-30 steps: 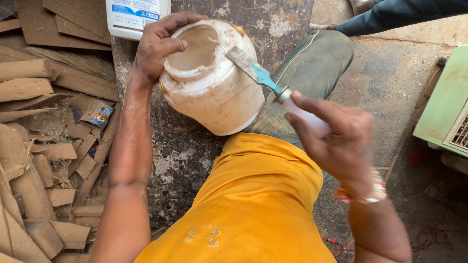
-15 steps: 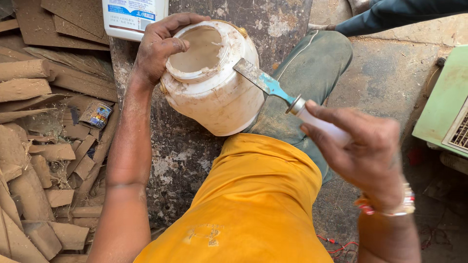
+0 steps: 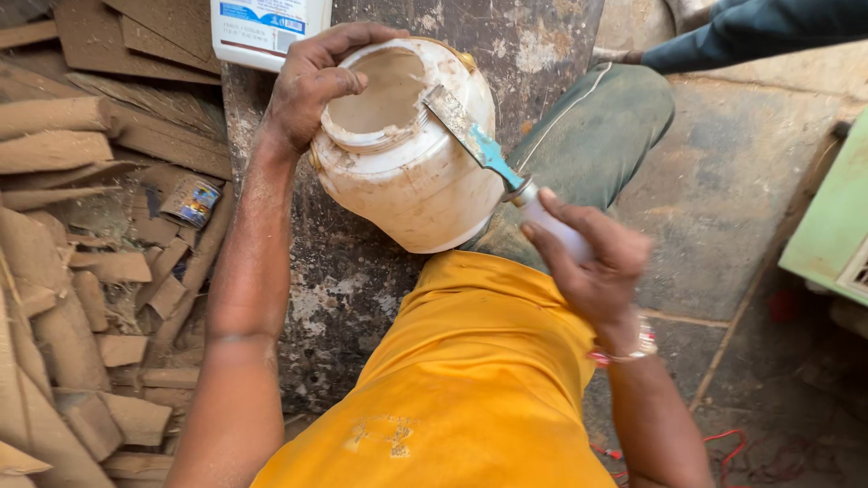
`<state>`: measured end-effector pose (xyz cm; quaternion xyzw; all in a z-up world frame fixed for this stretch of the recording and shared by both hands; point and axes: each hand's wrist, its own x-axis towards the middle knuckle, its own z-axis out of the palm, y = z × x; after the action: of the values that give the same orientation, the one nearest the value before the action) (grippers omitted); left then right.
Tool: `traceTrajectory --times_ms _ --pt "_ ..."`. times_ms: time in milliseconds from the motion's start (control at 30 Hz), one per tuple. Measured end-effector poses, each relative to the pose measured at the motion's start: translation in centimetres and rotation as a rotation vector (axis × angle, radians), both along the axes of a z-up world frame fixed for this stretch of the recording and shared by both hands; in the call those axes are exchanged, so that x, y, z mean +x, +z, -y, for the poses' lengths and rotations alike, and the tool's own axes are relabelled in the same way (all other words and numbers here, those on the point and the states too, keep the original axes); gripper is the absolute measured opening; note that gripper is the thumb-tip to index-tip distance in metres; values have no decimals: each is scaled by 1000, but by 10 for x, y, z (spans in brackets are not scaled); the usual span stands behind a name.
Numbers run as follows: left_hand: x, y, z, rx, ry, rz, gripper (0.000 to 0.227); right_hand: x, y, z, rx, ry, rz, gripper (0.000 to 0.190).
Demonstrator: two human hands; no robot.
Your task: The person scrapes the inner rim and sides of a white plastic container using a blue putty knife. They hold the container with their left hand and use the tool to remove dried residue from the edges.
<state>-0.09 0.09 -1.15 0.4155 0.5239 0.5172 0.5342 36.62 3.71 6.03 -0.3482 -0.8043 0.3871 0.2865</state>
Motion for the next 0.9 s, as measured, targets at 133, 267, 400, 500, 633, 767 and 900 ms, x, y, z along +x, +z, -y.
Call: traceTrajectory --times_ms 133,267,400,500,633,767,900 --pt "1 1 -3 78 -38 78 56 32 28 -15 -28 70 117 31" --pt "2 -1 2 55 -27 42 57 29 24 -14 -20 111 133 29" --pt "1 -1 -5 22 4 -47 56 -15 -5 3 -21 -21 -58 31" --pt "3 -3 1 51 -7 -24 55 -19 -6 11 -37 -58 -114 33" --pt "3 2 0 -3 30 -13 56 13 33 -4 37 64 122 34" --pt "7 2 -3 -33 35 -39 56 27 80 -9 34 139 318 35" --pt "9 -1 -2 -85 73 -221 54 7 86 -6 54 155 247 31"
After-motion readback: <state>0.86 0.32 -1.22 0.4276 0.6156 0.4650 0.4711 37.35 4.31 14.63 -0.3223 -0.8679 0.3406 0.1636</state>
